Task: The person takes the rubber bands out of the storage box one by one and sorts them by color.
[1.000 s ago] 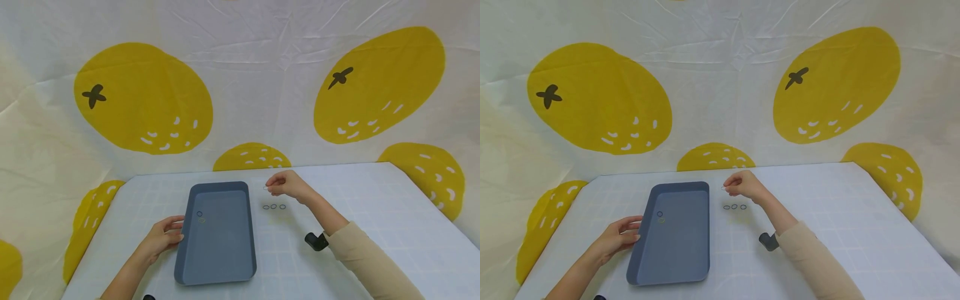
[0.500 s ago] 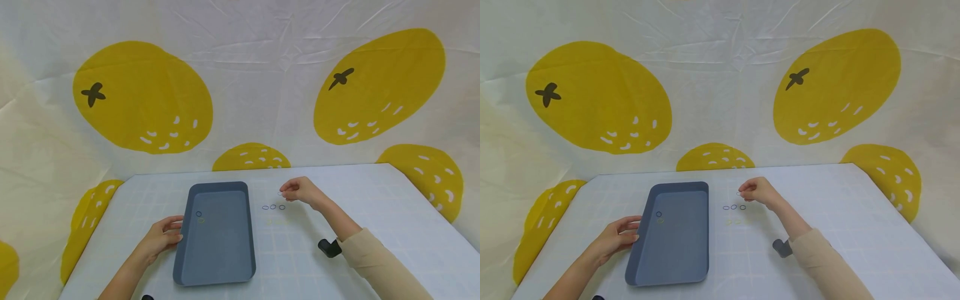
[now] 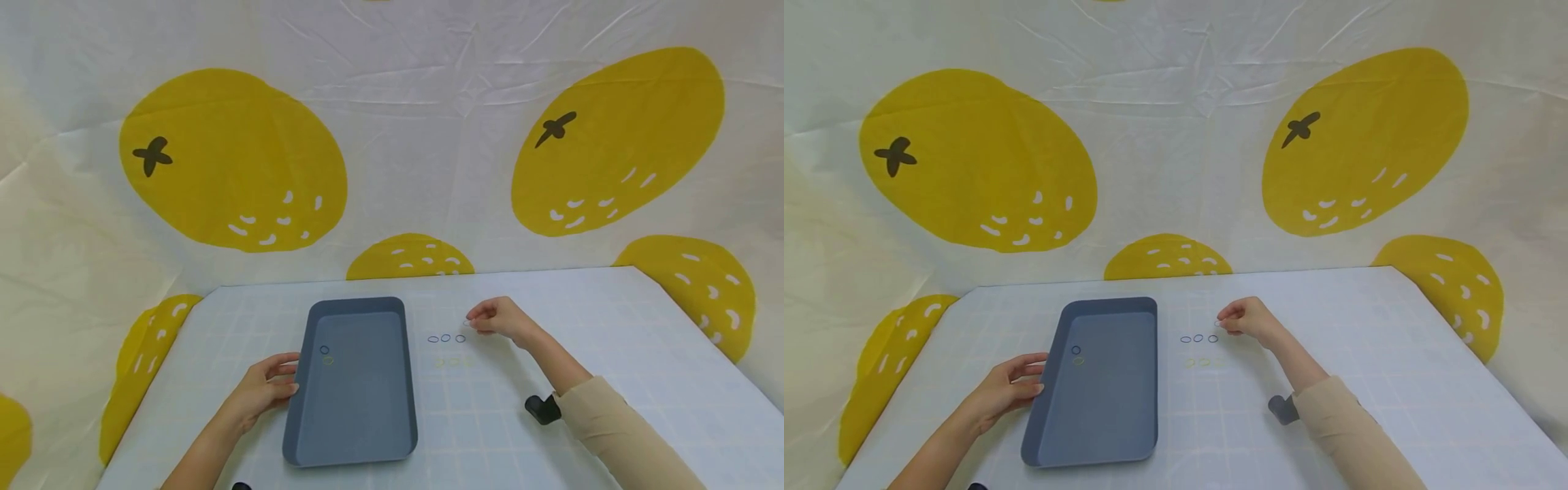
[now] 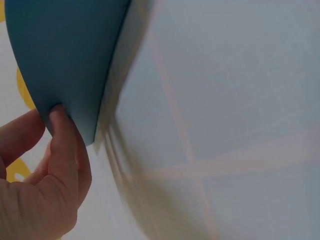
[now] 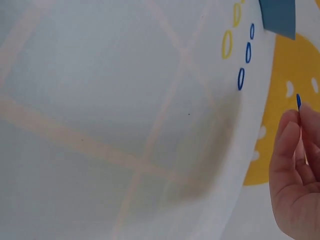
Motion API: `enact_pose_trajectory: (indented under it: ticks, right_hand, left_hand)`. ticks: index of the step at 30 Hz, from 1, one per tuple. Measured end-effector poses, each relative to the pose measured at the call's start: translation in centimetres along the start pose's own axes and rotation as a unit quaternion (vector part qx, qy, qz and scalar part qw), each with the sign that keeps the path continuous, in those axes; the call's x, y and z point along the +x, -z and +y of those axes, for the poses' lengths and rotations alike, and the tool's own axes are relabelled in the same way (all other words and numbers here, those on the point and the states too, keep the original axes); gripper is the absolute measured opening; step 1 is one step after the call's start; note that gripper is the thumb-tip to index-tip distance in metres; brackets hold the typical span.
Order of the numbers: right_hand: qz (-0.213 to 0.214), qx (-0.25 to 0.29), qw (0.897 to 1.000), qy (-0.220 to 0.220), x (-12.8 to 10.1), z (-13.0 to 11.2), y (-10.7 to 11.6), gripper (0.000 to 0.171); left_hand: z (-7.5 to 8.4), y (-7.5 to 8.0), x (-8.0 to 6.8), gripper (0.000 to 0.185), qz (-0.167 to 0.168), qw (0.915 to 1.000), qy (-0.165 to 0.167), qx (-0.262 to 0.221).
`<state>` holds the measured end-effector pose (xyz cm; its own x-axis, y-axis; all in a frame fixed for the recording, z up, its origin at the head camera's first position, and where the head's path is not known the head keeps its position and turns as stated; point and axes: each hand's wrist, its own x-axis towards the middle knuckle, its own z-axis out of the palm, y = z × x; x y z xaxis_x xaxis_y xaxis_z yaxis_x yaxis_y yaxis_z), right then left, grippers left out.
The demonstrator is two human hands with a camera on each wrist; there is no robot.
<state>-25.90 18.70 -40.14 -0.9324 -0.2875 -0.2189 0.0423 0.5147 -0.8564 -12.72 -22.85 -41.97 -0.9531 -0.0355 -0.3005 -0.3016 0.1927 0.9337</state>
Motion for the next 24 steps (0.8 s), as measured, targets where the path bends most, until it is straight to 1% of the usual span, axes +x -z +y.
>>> enact_pose_trajectory:
  ticks: [2, 6, 13, 21, 24]
  right_hand:
    - [0.003, -0.001, 1.0, -0.007, 0.0, 0.3, 0.0, 0.02]
    - [0.004, -0.002, 1.0, -0.004, 0.0, 0.9, 0.0, 0.018]
    - [-0.008, -0.014, 1.0, 0.002, 0.2, 2.2, -0.5, 0.014]
    - [0.006, -0.049, 0.999, -0.01, 0.4, 2.6, -1.1, 0.011]
    - [0.007, -0.059, 0.998, -0.006, 0.5, 2.7, -1.1, 0.011]
  left_hand:
    - [0.0, 0.0, 0.0, 0.059, -0.002, 1.0, 0.0, -0.002]
    - [-0.1, 0.0, 0.1, 0.059, -0.004, 1.0, -0.001, -0.003]
    - [0.1, 0.0, 0.0, 0.059, -0.001, 1.0, -0.001, 0.002]
    - [0.0, 0.0, 0.1, 0.059, 0.005, 1.0, 0.003, 0.007]
    - [0.0, 0.0, 0.1, 0.059, 0.006, 0.9999, 0.003, 0.008]
